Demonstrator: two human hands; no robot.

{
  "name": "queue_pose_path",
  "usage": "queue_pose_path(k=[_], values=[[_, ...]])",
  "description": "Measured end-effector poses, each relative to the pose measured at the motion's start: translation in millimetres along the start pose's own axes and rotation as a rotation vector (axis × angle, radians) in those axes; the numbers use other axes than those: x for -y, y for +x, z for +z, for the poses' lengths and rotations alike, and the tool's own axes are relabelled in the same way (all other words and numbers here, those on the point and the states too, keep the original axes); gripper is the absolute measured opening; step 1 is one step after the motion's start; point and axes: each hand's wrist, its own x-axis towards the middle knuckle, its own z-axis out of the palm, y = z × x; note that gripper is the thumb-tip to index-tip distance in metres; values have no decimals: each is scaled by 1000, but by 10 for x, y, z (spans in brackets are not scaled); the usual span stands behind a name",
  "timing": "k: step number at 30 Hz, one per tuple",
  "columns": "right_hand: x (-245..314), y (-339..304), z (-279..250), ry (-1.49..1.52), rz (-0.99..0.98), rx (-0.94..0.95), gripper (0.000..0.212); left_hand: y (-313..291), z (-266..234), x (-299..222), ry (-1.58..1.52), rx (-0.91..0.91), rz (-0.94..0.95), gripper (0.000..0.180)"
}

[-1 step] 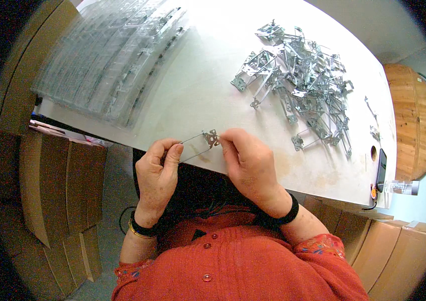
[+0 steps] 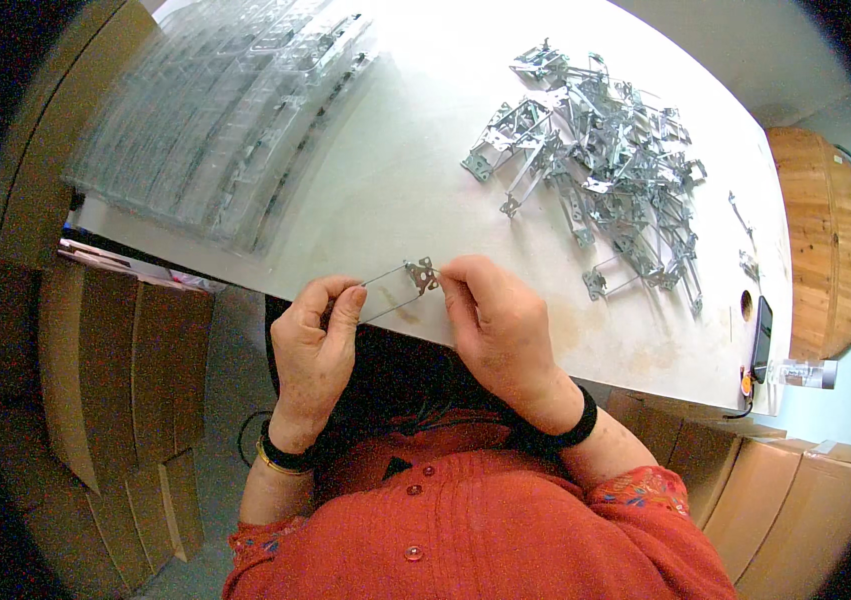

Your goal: Manually assembling small metal components and placing them into clear plastic trays.

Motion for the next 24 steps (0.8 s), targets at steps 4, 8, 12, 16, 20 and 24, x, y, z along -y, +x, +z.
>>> queue_pose_path(k=[4, 8, 12, 16, 20, 24], values=[[29, -10, -20, 18, 13, 1, 11, -2, -12, -20, 0, 36, -47, 16], [-6, -39, -21, 16, 32, -2, 11, -7, 2, 6, 4, 16, 3, 18], [-19, -42, -28, 16, -14, -15, 12, -4, -10, -27, 25, 30, -22, 19], [-24, -64, -37, 14, 13, -28, 11, -3, -15, -32, 37, 18, -13, 20], [-38, -81, -33, 13, 26, -26, 10, -8, -12, -34, 53, 7, -10, 18], [-45, -80, -24, 6, 24, -25, 11, -13, -5, -18, 32, 1, -4, 16]])
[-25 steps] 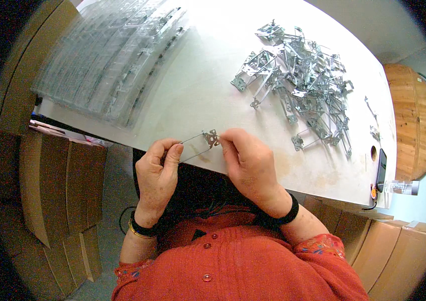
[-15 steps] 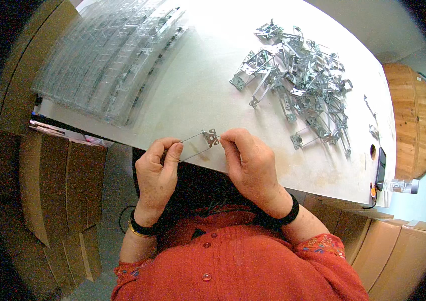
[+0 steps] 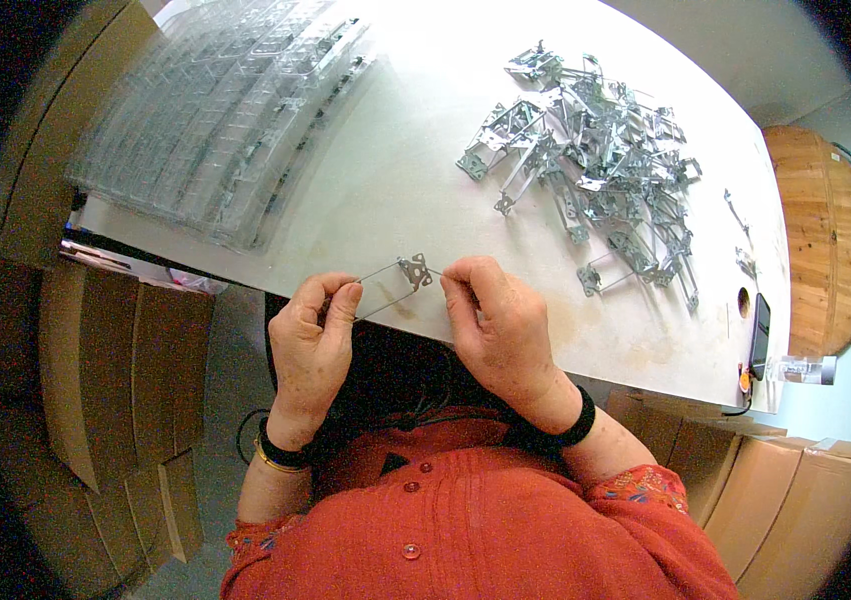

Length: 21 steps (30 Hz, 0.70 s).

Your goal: Manually assembling small metal components and placing them into clear plastic trays.

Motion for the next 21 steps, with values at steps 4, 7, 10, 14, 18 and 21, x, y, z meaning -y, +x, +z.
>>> queue_pose_path(k=[4, 7, 10, 14, 18, 21], values=[[-15, -5, 9, -7, 0, 4, 12, -2, 4, -3, 8, -3, 6, 15], [4, 2, 1, 9, 3, 5, 12, -2, -1, -5, 11, -2, 6, 16], [13, 8, 7, 18, -14, -3, 12, -6, 9, 11, 13, -12, 23, 16], [44, 17, 3, 10, 0, 15, 12, -9, 3, 0, 17, -14, 21, 15], [29, 10, 21, 20, -4, 1, 11, -12, 7, -11, 17, -3, 3, 15], [32, 12, 27, 25, 7, 6, 11, -18, 10, -11, 6, -1, -5, 15]])
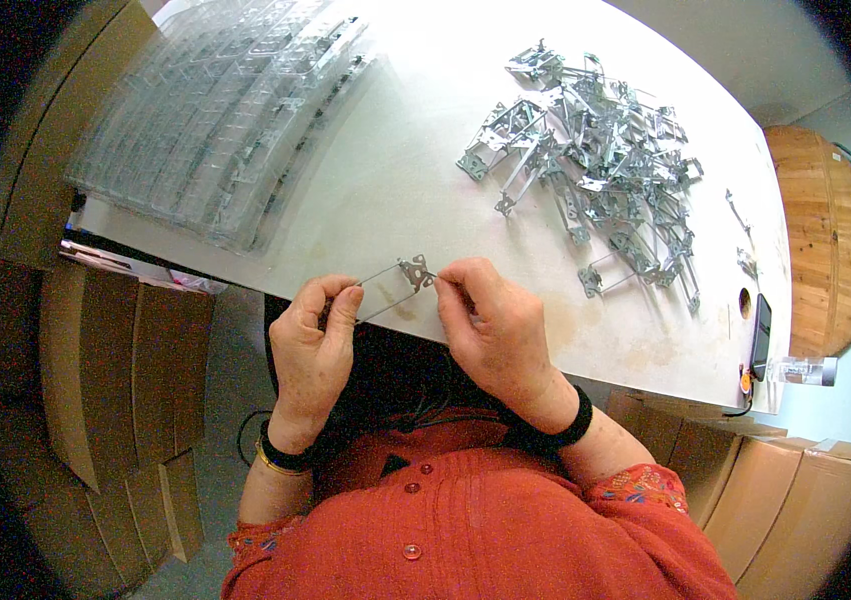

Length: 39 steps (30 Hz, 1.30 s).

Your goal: Manually assembling small metal components and placing them into clear plastic trays.

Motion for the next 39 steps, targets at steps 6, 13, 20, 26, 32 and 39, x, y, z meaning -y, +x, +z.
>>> queue_pose_path(k=[6, 13, 20, 26, 32, 39], values=[[-7, -8, 26, 34, 47, -2, 10, 1, 4, 7, -1, -3, 22, 14], [19, -5, 13, 56, 59, -10, 10, 2, 8, 32, 1, -3, 17, 15], [25, -1, 29, 65, 52, -1, 10, -17, 12, 7, -23, -11, 2, 15], [-3, -13, 34, 71, 48, 43, 10, -9, 19, 24, -15, -14, 32, 15], [7, 4, 55, 114, 85, -4, 9, -5, 17, 14, -1, -15, 50, 15], [4, 2, 46, 89, 84, 29, 9, -3, 19, 30, 5, -15, 48, 15]])
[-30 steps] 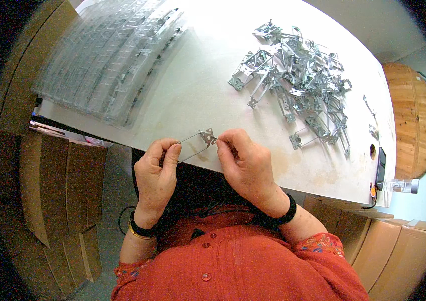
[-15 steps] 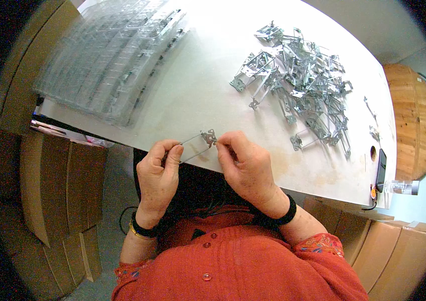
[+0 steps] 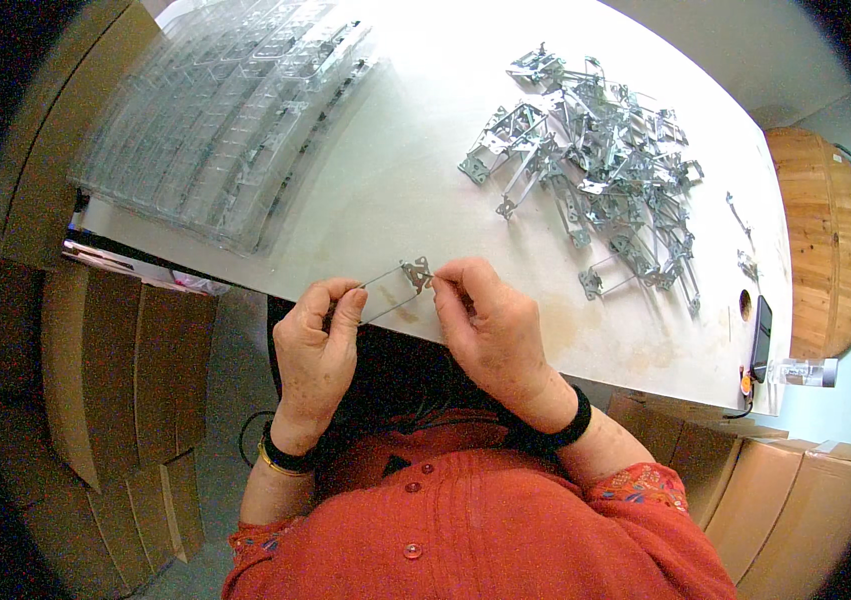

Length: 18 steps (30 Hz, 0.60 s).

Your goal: Manually assembling small metal components and placing them into clear plastic trays.

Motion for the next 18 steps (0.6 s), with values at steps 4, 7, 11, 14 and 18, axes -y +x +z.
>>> queue_pose_path(k=[4, 7, 11, 14, 18], values=[[-6, -4, 5, 32, -27, -1, 9, 4, -9, -19, 13, 4, -6, 15], [21, -28, -35, 49, 77, -18, 8, -5, -12, -20, 8, 5, -26, 15], [8, -46, -47, 67, 107, -9, 8, -27, -8, -44, 6, 0, -30, 14], [14, -57, -33, 106, 150, -3, 8, -52, 0, -57, 16, 3, -32, 13], [11, -55, -24, 96, 207, 2, 8, -104, 0, -69, 11, -5, -23, 13]])
